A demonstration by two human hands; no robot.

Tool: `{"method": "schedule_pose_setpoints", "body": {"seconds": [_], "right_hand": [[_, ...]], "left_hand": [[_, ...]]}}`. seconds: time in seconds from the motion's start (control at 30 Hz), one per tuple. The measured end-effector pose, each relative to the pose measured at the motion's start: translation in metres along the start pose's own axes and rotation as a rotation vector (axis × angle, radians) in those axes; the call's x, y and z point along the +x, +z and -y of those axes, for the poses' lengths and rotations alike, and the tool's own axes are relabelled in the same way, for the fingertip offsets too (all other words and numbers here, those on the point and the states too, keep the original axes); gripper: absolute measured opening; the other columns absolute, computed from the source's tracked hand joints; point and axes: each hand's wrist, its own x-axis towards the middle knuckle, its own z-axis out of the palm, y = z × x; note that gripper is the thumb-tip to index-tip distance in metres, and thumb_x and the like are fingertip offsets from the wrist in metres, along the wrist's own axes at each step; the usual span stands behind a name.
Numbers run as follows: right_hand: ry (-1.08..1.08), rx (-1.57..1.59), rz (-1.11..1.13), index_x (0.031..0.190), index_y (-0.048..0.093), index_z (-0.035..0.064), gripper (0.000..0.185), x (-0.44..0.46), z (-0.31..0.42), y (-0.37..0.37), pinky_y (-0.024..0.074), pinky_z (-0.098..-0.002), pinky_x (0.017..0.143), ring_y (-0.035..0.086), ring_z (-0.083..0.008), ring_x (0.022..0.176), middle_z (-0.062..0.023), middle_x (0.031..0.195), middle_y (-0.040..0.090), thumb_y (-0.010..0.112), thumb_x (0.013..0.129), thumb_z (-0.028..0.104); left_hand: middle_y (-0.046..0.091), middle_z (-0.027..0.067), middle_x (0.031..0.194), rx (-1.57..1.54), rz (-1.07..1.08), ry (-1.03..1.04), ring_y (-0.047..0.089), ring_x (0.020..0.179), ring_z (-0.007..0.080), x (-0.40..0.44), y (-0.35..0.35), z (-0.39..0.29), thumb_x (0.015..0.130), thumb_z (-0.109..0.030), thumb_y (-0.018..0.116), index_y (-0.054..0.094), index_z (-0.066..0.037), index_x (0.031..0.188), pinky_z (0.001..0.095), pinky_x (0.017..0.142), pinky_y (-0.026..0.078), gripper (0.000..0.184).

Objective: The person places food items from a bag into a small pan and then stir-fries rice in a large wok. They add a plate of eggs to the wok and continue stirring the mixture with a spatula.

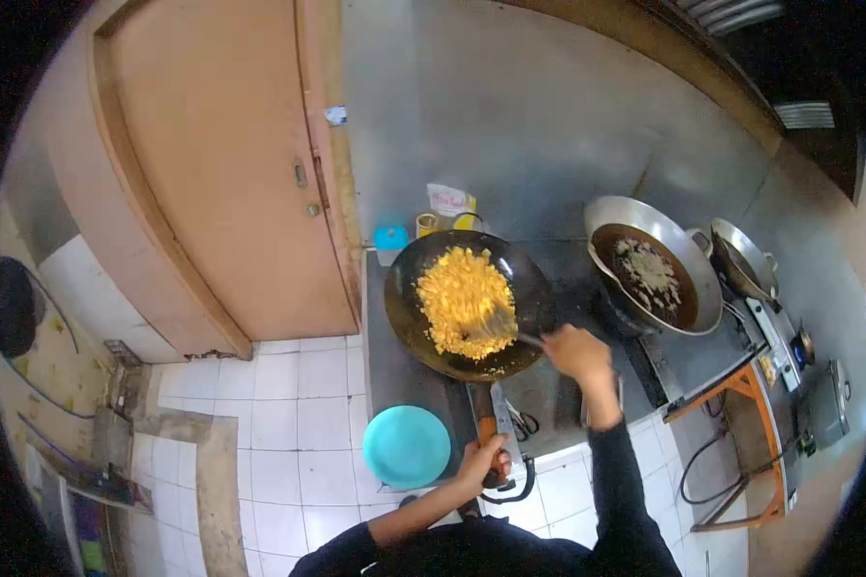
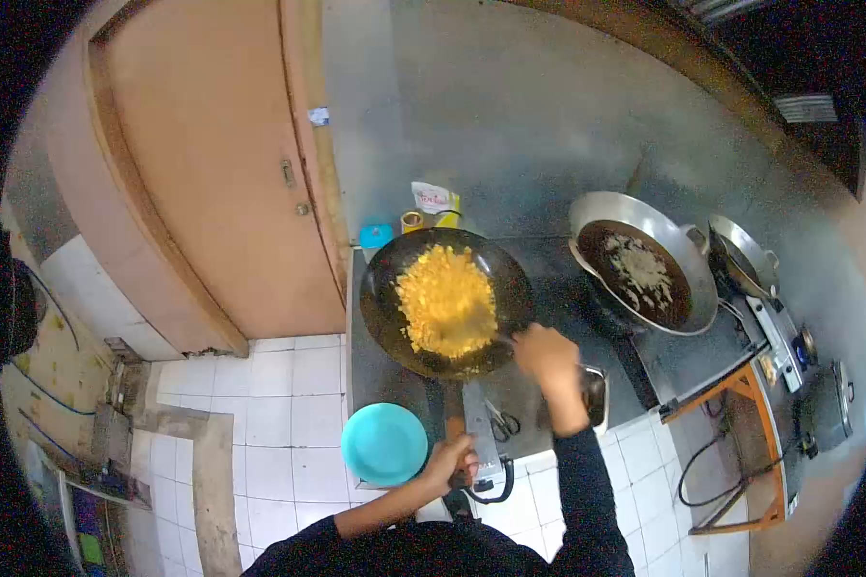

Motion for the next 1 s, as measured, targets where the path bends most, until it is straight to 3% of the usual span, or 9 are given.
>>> {"method": "schedule_pose_setpoints", "body": {"seconds": [0.23,0.33,0.5,0.7,0.77,0.83,0.9,0.97,1.0], "right_hand": [[0.085,0.102,-0.171,0.082,0.063,0.0065,0.027,0.029,0.021,0.057,0.0498,-0.0428,0.066,0.063,-0.0329,0.073,-0.0194,0.076,0.063,0.052,0.080,0.032],[-0.123,-0.094,-0.365,0.104,0.060,0.0186,0.030,0.026,0.010,0.056,0.0495,-0.0386,0.055,0.062,-0.0292,0.059,-0.0146,0.065,0.061,0.052,0.075,0.014],[-0.427,-0.315,-0.837,0.113,0.056,0.0254,0.042,0.011,-0.018,0.047,0.0434,-0.0360,0.046,0.054,-0.0245,0.047,-0.0084,0.056,0.052,0.052,0.075,0.009],[-0.025,0.131,-0.076,0.093,0.062,0.0052,0.027,-0.015,-0.011,0.023,0.0495,-0.0431,0.063,0.061,-0.0369,0.071,-0.0214,0.077,0.061,0.053,0.080,0.028],[-0.062,0.128,-0.056,0.097,0.062,0.0132,0.027,0.027,0.001,0.095,0.0465,-0.0470,0.071,0.060,-0.0361,0.079,-0.0206,0.080,0.061,0.051,0.080,0.030],[0.036,0.111,-0.086,0.094,0.062,0.0118,0.027,0.041,0.022,0.071,0.0466,-0.0457,0.072,0.059,-0.0359,0.082,-0.0196,0.085,0.061,0.047,0.082,0.031],[-0.073,0.032,0.052,0.083,0.063,0.0020,0.030,0.071,-0.004,0.032,0.0490,-0.0424,0.074,0.060,-0.0336,0.086,-0.0203,0.090,0.061,0.044,0.081,0.025],[-0.382,-0.191,0.331,0.091,0.062,0.0012,0.033,0.028,-0.002,-0.054,0.0474,-0.0422,0.078,0.059,-0.0335,0.089,-0.0213,0.091,0.060,0.044,0.082,0.028],[-0.347,-0.072,0.364,0.101,0.058,0.0008,0.041,0.033,-0.013,-0.032,0.0449,-0.0420,0.083,0.057,-0.0355,0.094,-0.0231,0.097,0.059,0.045,0.081,0.035]], "left_hand": [[0.047,0.0006,0.053,-0.072,0.014,-0.021,0.049,0.044,0.0143,-0.004,0.018,0.007,0.077,-0.020,0.059,0.047,-0.008,0.073,0.0272,0.040,0.040,0.018],[0.047,0.0009,0.053,-0.113,0.008,0.002,0.049,0.043,0.0150,-0.001,0.017,0.007,0.077,-0.021,0.058,0.046,-0.006,0.073,0.0277,0.040,0.041,0.019],[0.048,0.0023,0.053,0.051,-0.029,0.054,0.050,0.043,0.0143,0.020,0.002,0.014,0.078,-0.021,0.057,0.046,-0.006,0.074,0.0265,0.039,0.041,0.019],[0.046,0.0015,0.053,0.018,-0.084,0.220,0.049,0.042,0.0136,0.056,0.004,0.036,0.079,-0.022,0.056,0.046,-0.008,0.074,0.0266,0.037,0.040,0.018],[0.045,0.0016,0.052,0.004,-0.075,0.219,0.049,0.042,0.0138,0.062,0.014,0.053,0.080,-0.021,0.056,0.046,-0.008,0.074,0.0275,0.036,0.039,0.018],[0.045,0.0016,0.051,0.006,-0.170,0.146,0.049,0.041,0.0144,0.050,0.035,0.046,0.079,-0.019,0.056,0.046,-0.007,0.074,0.0282,0.036,0.039,0.016],[0.045,0.0013,0.051,-0.079,-0.117,0.101,0.048,0.040,0.0149,0.039,0.027,0.037,0.079,-0.018,0.056,0.046,-0.007,0.075,0.0291,0.035,0.038,0.015],[0.045,0.0013,0.051,0.049,-0.083,0.063,0.048,0.039,0.0153,0.018,0.021,0.015,0.080,-0.018,0.054,0.046,-0.007,0.075,0.0290,0.034,0.038,0.014],[0.045,0.0014,0.051,0.079,-0.093,0.124,0.049,0.039,0.0154,0.026,0.014,0.019,0.079,-0.018,0.055,0.046,-0.007,0.075,0.0292,0.033,0.038,0.015]]}}
